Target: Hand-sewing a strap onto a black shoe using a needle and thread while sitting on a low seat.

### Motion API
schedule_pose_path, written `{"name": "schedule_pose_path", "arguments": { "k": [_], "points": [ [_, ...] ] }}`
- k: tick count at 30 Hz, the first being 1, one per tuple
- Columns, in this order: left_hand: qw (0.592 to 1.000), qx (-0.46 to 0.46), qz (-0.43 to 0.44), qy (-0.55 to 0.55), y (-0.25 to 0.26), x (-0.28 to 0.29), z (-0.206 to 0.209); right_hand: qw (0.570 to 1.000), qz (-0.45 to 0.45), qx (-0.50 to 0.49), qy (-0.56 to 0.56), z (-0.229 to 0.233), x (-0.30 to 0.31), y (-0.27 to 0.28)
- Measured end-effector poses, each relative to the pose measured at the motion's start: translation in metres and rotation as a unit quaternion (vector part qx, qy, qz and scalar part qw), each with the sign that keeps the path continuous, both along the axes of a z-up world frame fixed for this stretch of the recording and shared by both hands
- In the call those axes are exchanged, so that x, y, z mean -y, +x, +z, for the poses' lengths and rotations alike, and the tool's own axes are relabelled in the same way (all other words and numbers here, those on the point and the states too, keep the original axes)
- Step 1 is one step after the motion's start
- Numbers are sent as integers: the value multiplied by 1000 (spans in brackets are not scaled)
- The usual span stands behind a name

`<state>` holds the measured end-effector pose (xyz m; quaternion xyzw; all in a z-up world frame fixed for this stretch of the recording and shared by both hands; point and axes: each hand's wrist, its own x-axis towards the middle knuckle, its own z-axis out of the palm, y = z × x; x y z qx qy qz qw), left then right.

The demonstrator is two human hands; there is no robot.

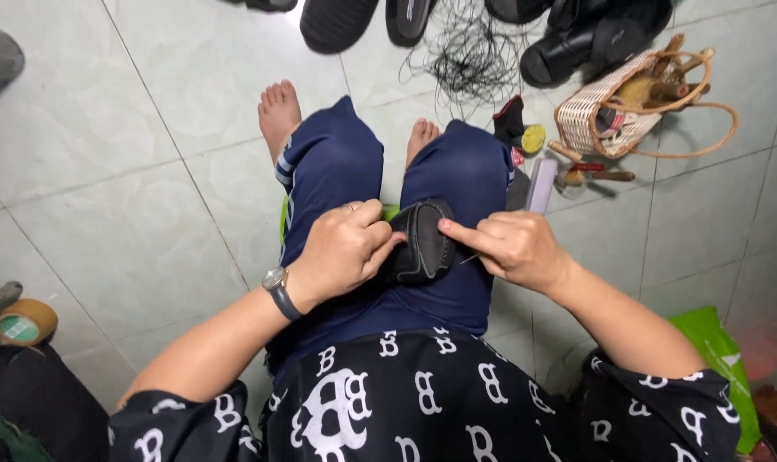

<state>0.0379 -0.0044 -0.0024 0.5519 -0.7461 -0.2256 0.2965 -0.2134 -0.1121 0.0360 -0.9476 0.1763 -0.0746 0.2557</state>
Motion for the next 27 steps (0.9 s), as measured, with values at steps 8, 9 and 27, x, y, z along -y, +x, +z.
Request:
{"name": "schedule_pose_path", "arguments": {
  "k": [8,9,27],
  "points": [
    [970,-209,21,120,-27,9,48,987,-53,76,132,50,-1,32],
    [971,-208,21,116,-33,7,47,987,-52,77,129,45,-6,28],
    [990,-85,107,-44,-3,-7,43,989,-26,-126,-69,35,-22,-9]
  ]
}}
